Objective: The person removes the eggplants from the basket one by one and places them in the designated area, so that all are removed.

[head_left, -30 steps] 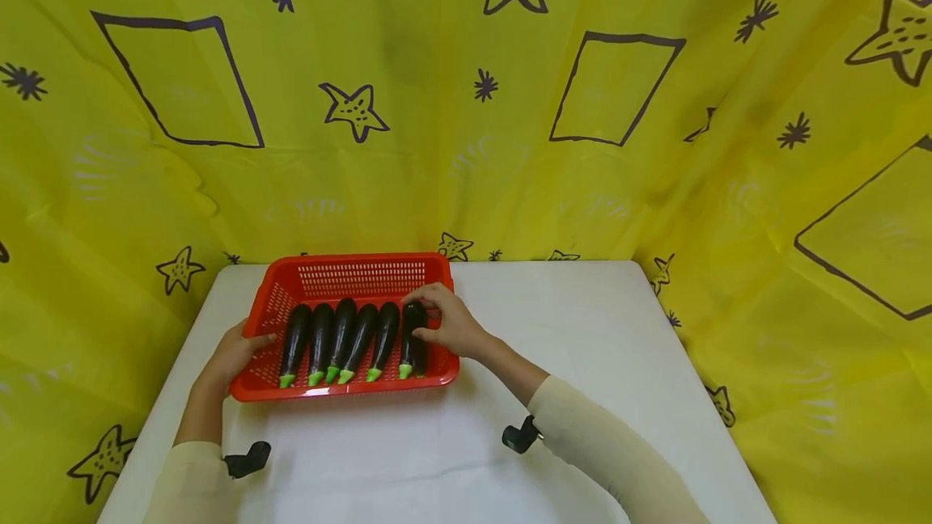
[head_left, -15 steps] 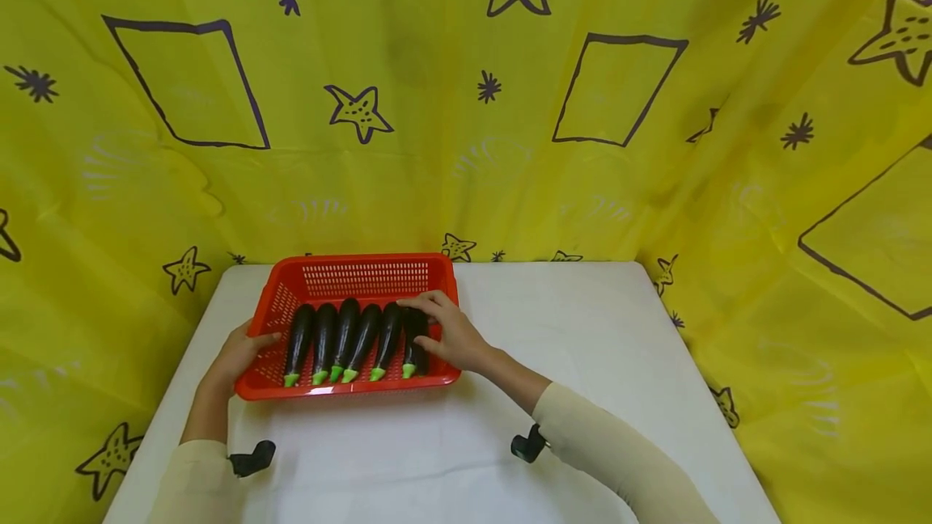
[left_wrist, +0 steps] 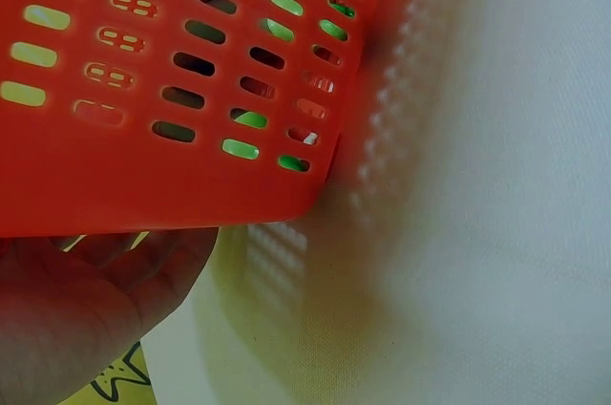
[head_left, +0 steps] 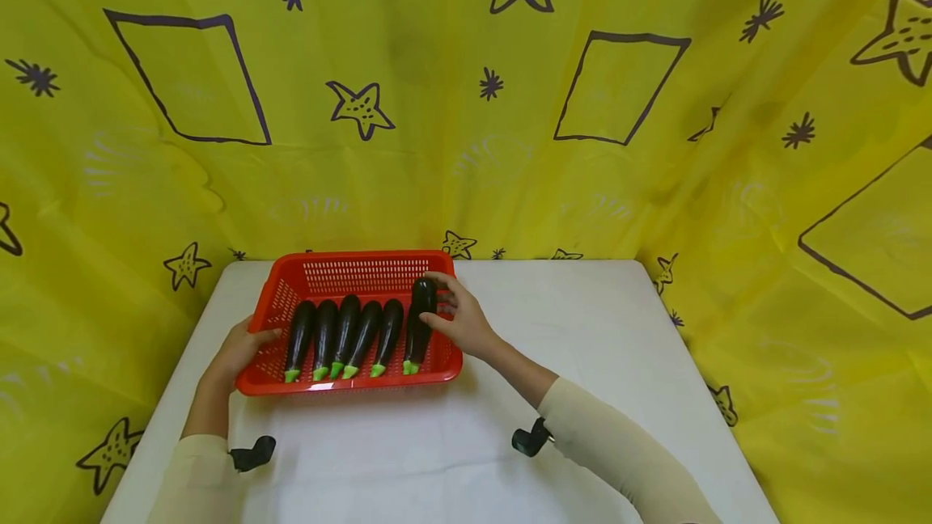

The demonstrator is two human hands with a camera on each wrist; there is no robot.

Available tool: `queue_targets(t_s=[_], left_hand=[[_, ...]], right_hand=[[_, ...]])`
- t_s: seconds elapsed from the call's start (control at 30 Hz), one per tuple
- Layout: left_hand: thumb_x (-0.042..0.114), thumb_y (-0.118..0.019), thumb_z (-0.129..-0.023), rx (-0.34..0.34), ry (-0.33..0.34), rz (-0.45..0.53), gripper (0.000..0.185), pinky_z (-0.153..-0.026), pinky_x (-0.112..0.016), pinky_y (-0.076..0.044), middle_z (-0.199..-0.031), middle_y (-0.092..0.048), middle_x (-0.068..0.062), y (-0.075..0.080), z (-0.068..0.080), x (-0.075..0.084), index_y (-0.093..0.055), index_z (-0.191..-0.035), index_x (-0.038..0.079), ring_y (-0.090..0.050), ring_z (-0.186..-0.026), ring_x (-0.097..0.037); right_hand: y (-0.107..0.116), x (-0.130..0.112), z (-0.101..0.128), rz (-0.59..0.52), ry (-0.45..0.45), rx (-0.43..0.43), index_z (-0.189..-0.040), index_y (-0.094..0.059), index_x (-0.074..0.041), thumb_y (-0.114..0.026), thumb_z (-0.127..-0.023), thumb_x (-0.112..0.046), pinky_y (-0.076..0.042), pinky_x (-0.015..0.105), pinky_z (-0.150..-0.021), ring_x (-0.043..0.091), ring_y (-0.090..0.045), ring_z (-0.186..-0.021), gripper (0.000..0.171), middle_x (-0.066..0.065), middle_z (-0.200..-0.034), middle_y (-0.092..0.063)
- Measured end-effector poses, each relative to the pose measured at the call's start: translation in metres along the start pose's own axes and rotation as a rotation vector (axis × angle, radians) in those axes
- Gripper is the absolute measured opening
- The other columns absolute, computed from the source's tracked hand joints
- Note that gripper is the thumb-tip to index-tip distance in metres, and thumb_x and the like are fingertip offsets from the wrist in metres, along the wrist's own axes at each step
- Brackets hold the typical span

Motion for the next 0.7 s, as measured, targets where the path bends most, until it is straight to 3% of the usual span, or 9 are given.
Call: queue_targets(t_s=[0.37,0.7], left_hand=[[0.017,-0.049,-0.108,-0.009,0.000,0.003,0.066,-0.083,-0.040,-0.062,-0.144,-0.042,-0.039,0.001,-0.001,-0.001,-0.018,-0.159,-0.012,-0.066,-0.103,-0.024],[0.016,-0.050,-0.107,0.004,-0.035,-0.006,0.063,-0.082,-0.039,-0.062,-0.142,-0.046,-0.039,-0.001,0.001,0.001,-0.023,-0.156,-0.013,-0.067,-0.102,-0.025]], right_hand=[[0.011,-0.006,-0.002,-0.128,-0.045,0.041,-0.157,-0.039,-0.002,-0.072,-0.097,0.001,-0.059,0.031,-0.081,0.033,-0.060,-0.112,0.068,0.020,-0.135,-0.051],[0.030,-0.007,-0.002,-0.172,-0.041,0.132,-0.155,-0.041,-0.001,-0.067,-0.101,0.001,-0.059,0.033,-0.085,0.037,-0.060,-0.114,0.060,0.025,-0.137,-0.050]])
Point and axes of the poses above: each hand's wrist, its own z-axis away from the middle knuckle, its own y-axis out of the back of the hand, x = y × z, the point moved 1 cm from there along -z, towards the middle knuckle
